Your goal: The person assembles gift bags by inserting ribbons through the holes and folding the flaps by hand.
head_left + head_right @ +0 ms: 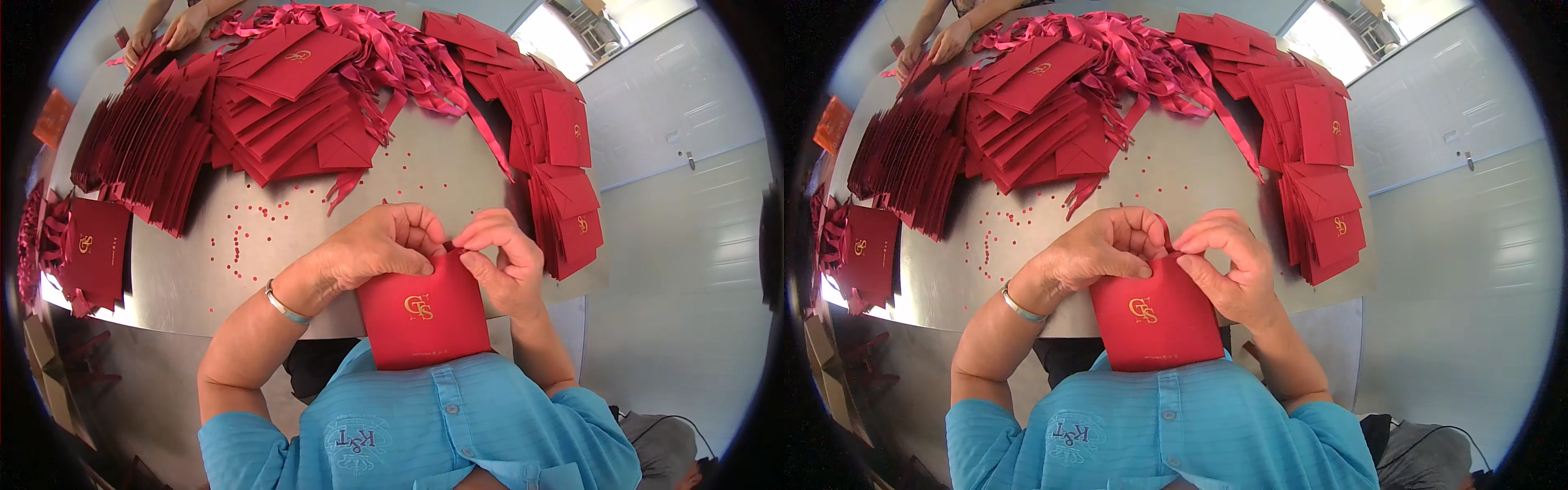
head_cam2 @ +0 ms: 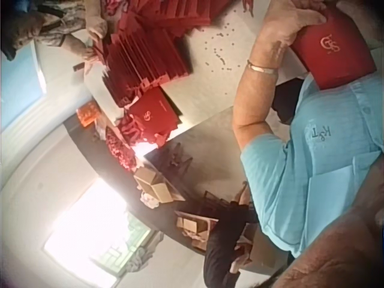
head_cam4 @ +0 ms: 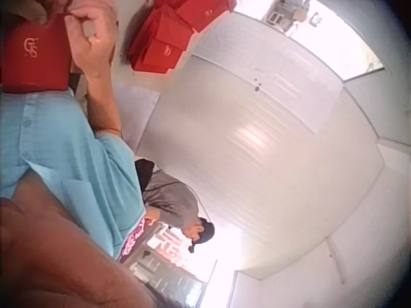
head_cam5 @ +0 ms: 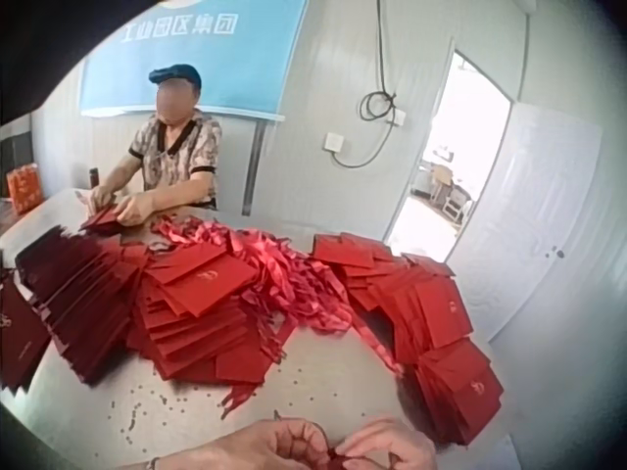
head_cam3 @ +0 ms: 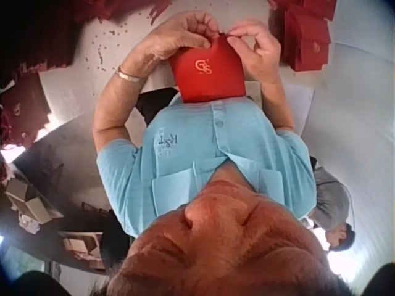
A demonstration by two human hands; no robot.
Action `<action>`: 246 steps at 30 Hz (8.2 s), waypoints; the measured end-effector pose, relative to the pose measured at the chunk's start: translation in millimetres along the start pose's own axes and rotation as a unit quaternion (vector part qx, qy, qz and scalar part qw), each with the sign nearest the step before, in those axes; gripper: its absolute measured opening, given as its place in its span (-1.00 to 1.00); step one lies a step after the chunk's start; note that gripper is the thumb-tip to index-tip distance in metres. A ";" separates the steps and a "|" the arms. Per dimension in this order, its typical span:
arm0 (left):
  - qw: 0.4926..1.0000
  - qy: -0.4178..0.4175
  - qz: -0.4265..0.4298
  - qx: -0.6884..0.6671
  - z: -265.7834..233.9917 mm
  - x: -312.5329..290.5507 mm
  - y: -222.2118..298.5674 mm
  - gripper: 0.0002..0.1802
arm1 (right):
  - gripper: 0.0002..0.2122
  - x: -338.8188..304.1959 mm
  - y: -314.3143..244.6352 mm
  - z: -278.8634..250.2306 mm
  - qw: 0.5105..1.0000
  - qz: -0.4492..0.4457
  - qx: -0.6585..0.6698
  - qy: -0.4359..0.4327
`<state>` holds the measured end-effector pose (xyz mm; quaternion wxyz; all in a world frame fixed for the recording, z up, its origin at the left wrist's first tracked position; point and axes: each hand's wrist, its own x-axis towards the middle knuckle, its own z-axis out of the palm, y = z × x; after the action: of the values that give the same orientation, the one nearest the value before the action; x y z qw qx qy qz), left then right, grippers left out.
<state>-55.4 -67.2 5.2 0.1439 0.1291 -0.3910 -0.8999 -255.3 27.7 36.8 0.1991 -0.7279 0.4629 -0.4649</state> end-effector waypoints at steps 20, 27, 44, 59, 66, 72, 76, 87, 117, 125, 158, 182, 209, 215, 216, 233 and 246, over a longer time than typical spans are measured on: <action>1.000 0.009 0.001 -0.022 6.4 -0.3 -10.2 -0.59 | -0.85 -5.0 5.3 10.6 0.998 -0.051 -0.014 -0.021; 0.999 -0.024 0.006 -0.026 5.5 0.2 -8.7 -0.57 | -0.85 -5.9 4.7 15.5 0.999 -0.038 0.027 -0.019; 0.999 0.001 0.018 0.043 13.1 -2.6 -2.2 -0.60 | -0.83 -3.8 5.6 16.1 0.999 -0.044 -0.008 -0.005; 0.993 0.041 0.024 0.103 18.7 -5.4 -9.0 -0.65 | -0.83 -7.2 2.7 17.6 0.998 -0.052 -0.029 -0.004; 1.000 0.012 0.017 0.014 12.2 2.2 0.8 -0.66 | -0.85 -4.8 11.8 17.0 0.999 -0.025 0.014 0.014; 0.989 -0.010 0.069 0.130 7.9 -3.8 -6.6 -0.67 | -0.89 -8.5 4.7 15.7 0.993 0.075 0.094 -0.016; 0.902 0.090 0.130 0.401 16.7 -7.1 -13.0 -0.56 | -0.93 -23.4 1.4 22.7 0.998 0.029 -0.046 0.013; 0.837 0.296 0.208 0.410 82.1 -38.1 -52.4 -0.68 | -0.88 -31.4 -33.1 12.3 0.988 0.031 0.093 -0.121; 0.786 0.422 0.212 0.398 92.1 -179.1 -98.1 -0.61 | -0.89 -37.8 -113.6 111.6 0.970 -0.047 0.080 -0.224; 0.793 0.410 0.251 0.375 79.4 -198.8 -106.1 -0.60 | -0.95 -40.6 -112.4 123.8 0.963 -0.088 0.047 -0.252; 0.714 0.478 0.240 0.452 132.8 -179.2 -111.3 -0.66 | -0.89 -49.6 -97.5 97.6 0.958 -0.095 0.136 -0.233; 0.756 0.476 0.249 0.374 125.2 -162.6 -119.7 -0.63 | -0.88 -61.4 -59.0 95.3 0.967 -0.020 0.169 -0.188; 0.799 0.432 0.267 0.324 94.8 -123.8 -120.2 -0.71 | -0.75 -63.0 -37.4 83.4 0.964 -0.018 0.194 -0.183; 0.819 0.418 0.272 0.282 84.8 -119.5 -123.5 -0.66 | -0.76 -63.4 -38.0 85.7 0.967 -0.020 0.180 -0.180; 0.824 0.410 0.281 0.271 84.7 -119.5 -124.1 -0.66 | -0.77 -64.1 -36.1 86.4 0.965 -0.009 0.190 -0.180; 0.817 0.433 0.246 0.292 95.1 -127.6 -118.8 -0.72 | -0.89 -63.5 -34.6 88.9 0.953 0.054 0.231 -0.190; 0.809 0.434 0.253 0.305 89.2 -125.4 -118.8 -0.70 | -0.84 -60.1 -50.7 86.0 0.961 0.028 0.191 -0.198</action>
<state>11.1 114.9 -8.8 0.4746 0.4398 -0.5613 -0.5161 -164.9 92.2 1.7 0.4355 -0.7404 0.3371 -0.3854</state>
